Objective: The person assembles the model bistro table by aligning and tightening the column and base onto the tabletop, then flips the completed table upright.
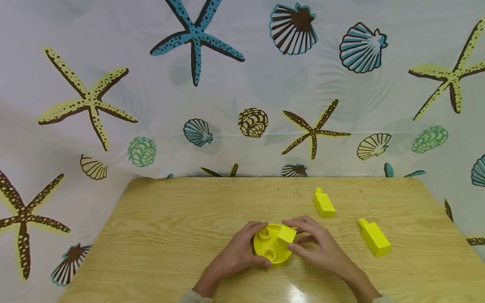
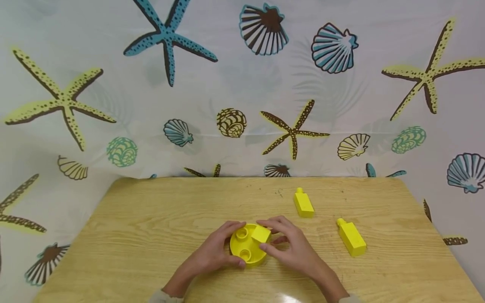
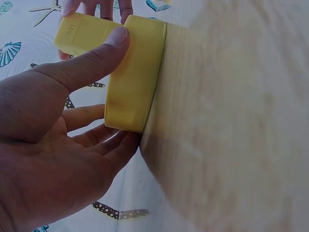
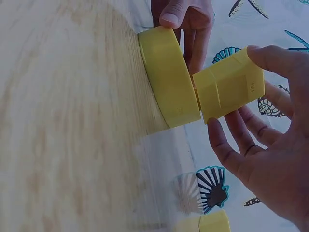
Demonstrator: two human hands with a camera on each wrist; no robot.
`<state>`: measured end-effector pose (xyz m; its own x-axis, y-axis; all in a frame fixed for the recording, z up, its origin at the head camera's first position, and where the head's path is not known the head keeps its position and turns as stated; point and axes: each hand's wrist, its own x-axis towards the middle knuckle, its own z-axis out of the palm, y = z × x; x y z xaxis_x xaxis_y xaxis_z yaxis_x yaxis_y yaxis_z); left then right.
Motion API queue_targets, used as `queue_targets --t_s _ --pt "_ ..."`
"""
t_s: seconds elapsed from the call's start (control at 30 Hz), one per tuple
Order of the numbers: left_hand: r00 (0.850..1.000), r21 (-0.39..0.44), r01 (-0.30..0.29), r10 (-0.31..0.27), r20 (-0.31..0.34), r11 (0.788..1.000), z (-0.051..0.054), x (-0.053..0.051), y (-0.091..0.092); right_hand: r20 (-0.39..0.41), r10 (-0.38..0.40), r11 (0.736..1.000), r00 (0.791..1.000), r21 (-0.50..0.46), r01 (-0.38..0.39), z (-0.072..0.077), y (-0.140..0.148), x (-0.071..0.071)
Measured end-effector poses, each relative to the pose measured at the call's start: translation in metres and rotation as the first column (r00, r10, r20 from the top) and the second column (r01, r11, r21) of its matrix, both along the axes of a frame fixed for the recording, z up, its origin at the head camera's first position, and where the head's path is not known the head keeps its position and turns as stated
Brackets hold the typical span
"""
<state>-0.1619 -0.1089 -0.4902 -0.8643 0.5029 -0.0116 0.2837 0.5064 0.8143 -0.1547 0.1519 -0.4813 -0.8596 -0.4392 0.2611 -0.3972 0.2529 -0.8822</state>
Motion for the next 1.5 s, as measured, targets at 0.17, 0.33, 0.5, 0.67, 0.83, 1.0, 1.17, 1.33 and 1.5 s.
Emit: queue_targets --t_s 0.17,0.33,0.5,0.67,0.83,1.0,1.17,1.33,1.5 --pt "1.0 0.003 0.0 0.0 0.006 1.0 0.0 -0.002 -0.001 -0.007 -0.006 1.0 1.0 0.021 0.006 0.001 -0.001 -0.003" --pt "1.0 0.004 -0.002 0.002 0.013 1.0 0.0 -0.003 -0.001 0.023 0.018 1.0 1.0 0.018 -0.018 0.003 0.001 -0.007" --pt "1.0 0.013 0.0 0.0 0.018 1.0 0.002 -0.002 -0.001 0.097 0.125 0.992 0.987 -0.041 -0.121 0.003 0.006 -0.012" --pt "1.0 0.023 0.001 -0.001 0.024 1.0 0.003 -0.001 -0.001 0.121 0.148 0.988 0.982 -0.071 -0.14 0.003 0.006 -0.014" --pt "1.0 0.03 0.007 -0.008 0.009 1.0 0.003 -0.001 -0.001 0.113 0.108 0.992 0.988 -0.078 -0.099 0.004 0.003 -0.014" --pt "1.0 0.042 0.011 -0.012 0.002 0.999 0.003 -0.002 0.0 0.112 0.081 0.995 0.99 -0.07 -0.073 0.005 0.001 -0.015" --pt "1.0 0.047 0.012 -0.013 0.005 0.999 0.003 -0.002 -0.001 0.113 0.058 0.997 0.992 -0.065 -0.051 0.004 0.003 -0.015" --pt "1.0 0.041 0.006 -0.006 0.018 0.999 0.001 -0.001 -0.001 0.088 0.012 0.998 0.996 -0.058 -0.007 0.002 0.002 -0.014" --pt "1.0 0.033 0.0 -0.001 0.02 0.999 0.001 -0.001 -0.001 0.011 -0.054 0.998 0.998 -0.014 0.054 0.0 -0.003 -0.015"
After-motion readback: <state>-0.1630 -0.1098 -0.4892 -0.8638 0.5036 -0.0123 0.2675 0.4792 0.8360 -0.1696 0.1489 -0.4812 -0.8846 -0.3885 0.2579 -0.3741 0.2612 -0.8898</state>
